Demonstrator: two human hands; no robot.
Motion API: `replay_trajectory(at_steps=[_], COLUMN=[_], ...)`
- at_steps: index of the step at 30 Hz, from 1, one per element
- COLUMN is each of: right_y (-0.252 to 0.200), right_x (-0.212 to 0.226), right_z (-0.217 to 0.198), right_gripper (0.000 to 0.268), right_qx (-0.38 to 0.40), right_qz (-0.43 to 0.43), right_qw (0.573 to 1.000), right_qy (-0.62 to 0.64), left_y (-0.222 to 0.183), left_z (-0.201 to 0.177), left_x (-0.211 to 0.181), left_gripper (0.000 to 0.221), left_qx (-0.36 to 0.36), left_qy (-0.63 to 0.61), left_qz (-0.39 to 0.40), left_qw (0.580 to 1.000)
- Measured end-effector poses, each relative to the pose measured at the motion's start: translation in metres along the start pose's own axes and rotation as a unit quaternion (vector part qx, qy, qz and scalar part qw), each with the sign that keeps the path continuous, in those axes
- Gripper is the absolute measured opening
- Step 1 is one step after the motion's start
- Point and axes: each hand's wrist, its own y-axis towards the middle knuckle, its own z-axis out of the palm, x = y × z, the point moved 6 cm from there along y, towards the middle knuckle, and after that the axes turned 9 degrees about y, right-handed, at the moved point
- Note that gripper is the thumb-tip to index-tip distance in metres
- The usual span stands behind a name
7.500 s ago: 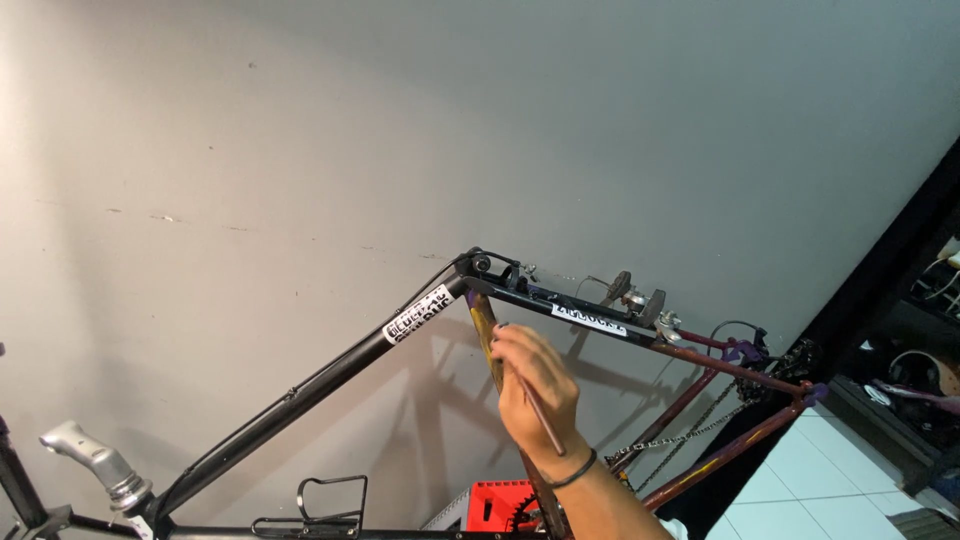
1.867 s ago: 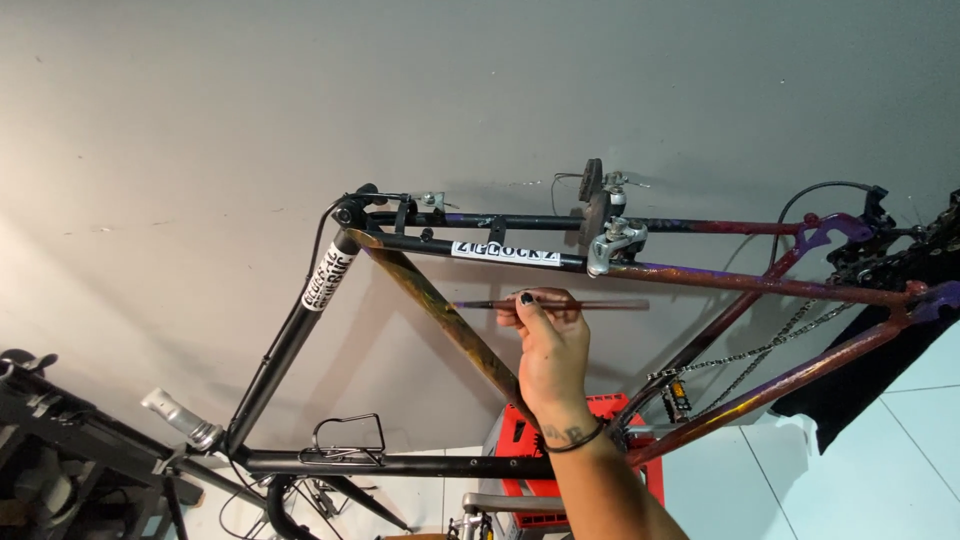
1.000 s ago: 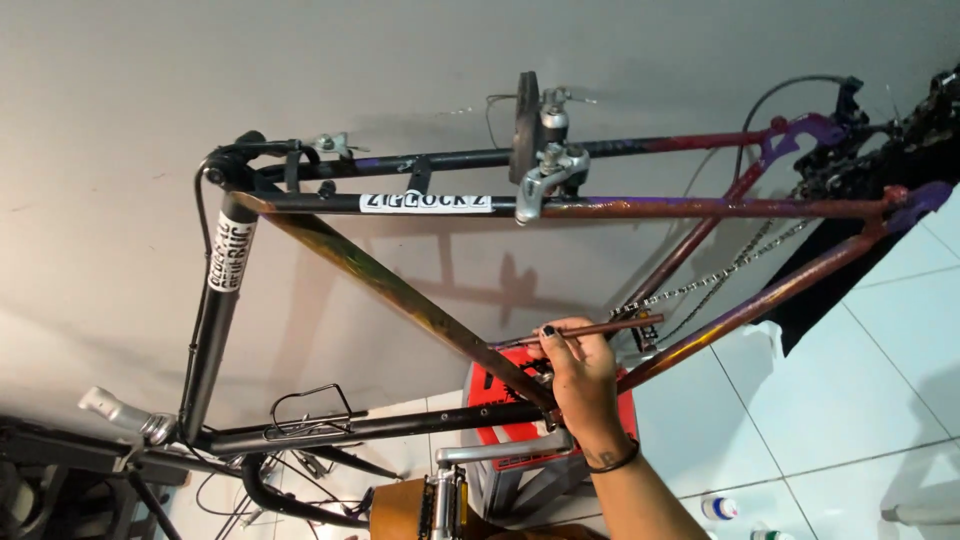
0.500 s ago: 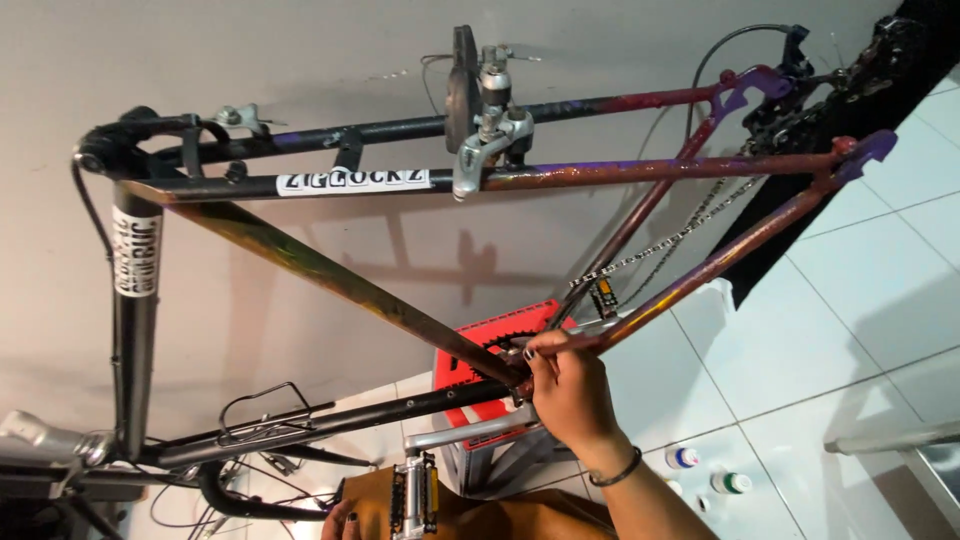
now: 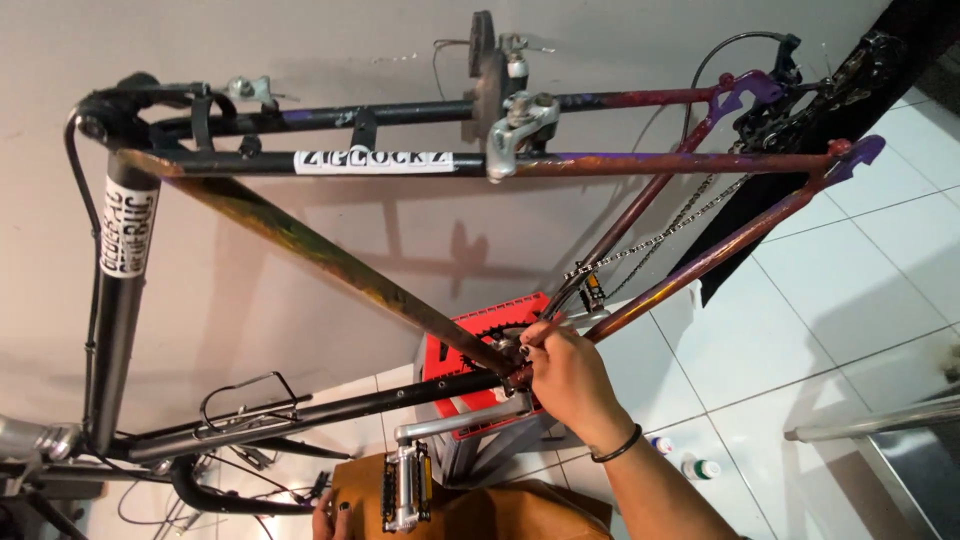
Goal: A person is painting a bicycle frame with a brush, using small paint containers on the floor.
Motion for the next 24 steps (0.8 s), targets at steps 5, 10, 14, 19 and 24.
replay_trajectory(at_steps=[5, 10, 14, 19, 24], right_y=[-0.007, 0.002, -0.002, -0.037, -0.076], right_x=[0.022, 0.048, 0.051, 0.060, 0.026], right_z=[0.014, 0.018, 0.003, -0.006, -0.002], right_gripper=[0.019, 0.013, 0.019, 0.021, 0.019], right_qx=[0.003, 0.076, 0.019, -0.055, -0.155], right_qz=[-0.029, 0.006, 0.092, 0.157, 0.139], right_qw=[0.996, 0.996, 0.994, 0.982, 0.969], right_qy=[-0.081, -0.039, -0.056, 0.091, 0.132], left_y=[-0.017, -0.009, -0.011, 0.001, 0.007], left_z=[0.001, -0.002, -0.017, -0.022, -0.037], left_x=[-0.030, -0.021, -0.030, -0.014, -0.013], left_gripper=[0.052, 0.052, 0.054, 0.058, 0.046], left_qx=[-0.018, 0.015, -0.019, 0.002, -0.080], left_qy=[0.076, 0.028, 0.064, 0.057, 0.013], left_qz=[-0.100, -0.082, -0.064, -0.078, -0.080], left_qw=[0.992, 0.996, 0.996, 0.995, 0.993])
